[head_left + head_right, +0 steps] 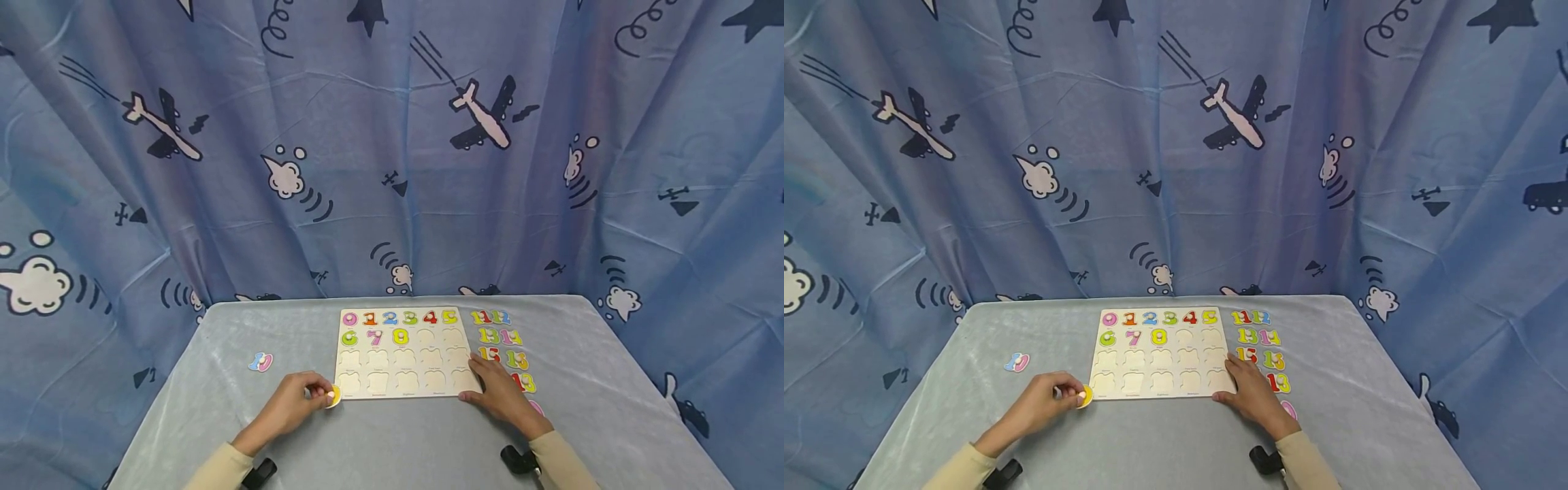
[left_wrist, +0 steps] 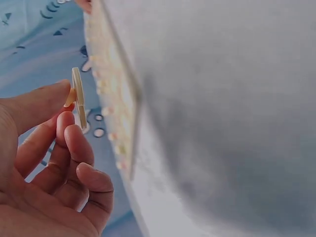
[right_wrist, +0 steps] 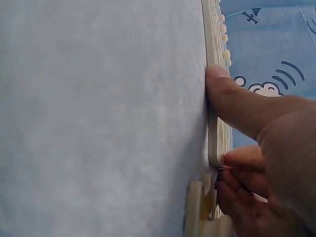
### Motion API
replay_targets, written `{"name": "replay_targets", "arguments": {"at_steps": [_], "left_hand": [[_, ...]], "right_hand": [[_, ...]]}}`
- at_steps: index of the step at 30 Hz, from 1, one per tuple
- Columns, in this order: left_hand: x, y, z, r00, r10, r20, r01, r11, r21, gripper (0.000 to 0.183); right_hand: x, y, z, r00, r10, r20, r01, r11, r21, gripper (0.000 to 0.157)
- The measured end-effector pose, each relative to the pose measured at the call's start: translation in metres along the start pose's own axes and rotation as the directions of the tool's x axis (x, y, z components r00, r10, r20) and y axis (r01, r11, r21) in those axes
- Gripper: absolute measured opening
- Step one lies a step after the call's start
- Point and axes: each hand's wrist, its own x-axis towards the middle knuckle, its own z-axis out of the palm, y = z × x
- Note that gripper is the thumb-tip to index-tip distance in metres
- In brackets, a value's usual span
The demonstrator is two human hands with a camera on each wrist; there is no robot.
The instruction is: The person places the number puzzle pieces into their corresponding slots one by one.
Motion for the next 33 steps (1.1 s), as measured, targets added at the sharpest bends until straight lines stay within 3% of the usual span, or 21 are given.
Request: {"name": "replay_targets", "arguments": {"at_steps": [9, 17, 24, 33], "left_hand": [[0.031, 0.030, 0.004, 0.997, 0.075, -0.015, -0.075, 0.997, 0.002, 0.008], [0.068, 0.051, 0.022, 0.991, 0.130, -0.020, -0.130, 0.991, -0.012, 0.010], [0.104, 0.056, 0.046, 0.985, 0.170, -0.016, -0.170, 0.985, -0.028, 0.008], [0.143, 0.057, 0.076, 0.990, 0.141, -0.001, -0.141, 0.990, -0.007, 0.008]], "right_hand": [[0.001, 0.000, 0.000, 1.000, 0.007, 0.006, -0.007, 1.000, -0.004, 0.085], [0.000, -0.001, 0.000, 1.000, 0.006, 0.004, -0.006, 1.000, 0.012, 0.085], [-0.001, -0.001, 0.000, 1.000, 0.008, 0.004, -0.008, 1.000, 0.007, 0.084], [0.000, 0.000, 0.001, 1.000, -0.022, -0.011, 0.022, 1.000, 0.003, 0.082]]}}
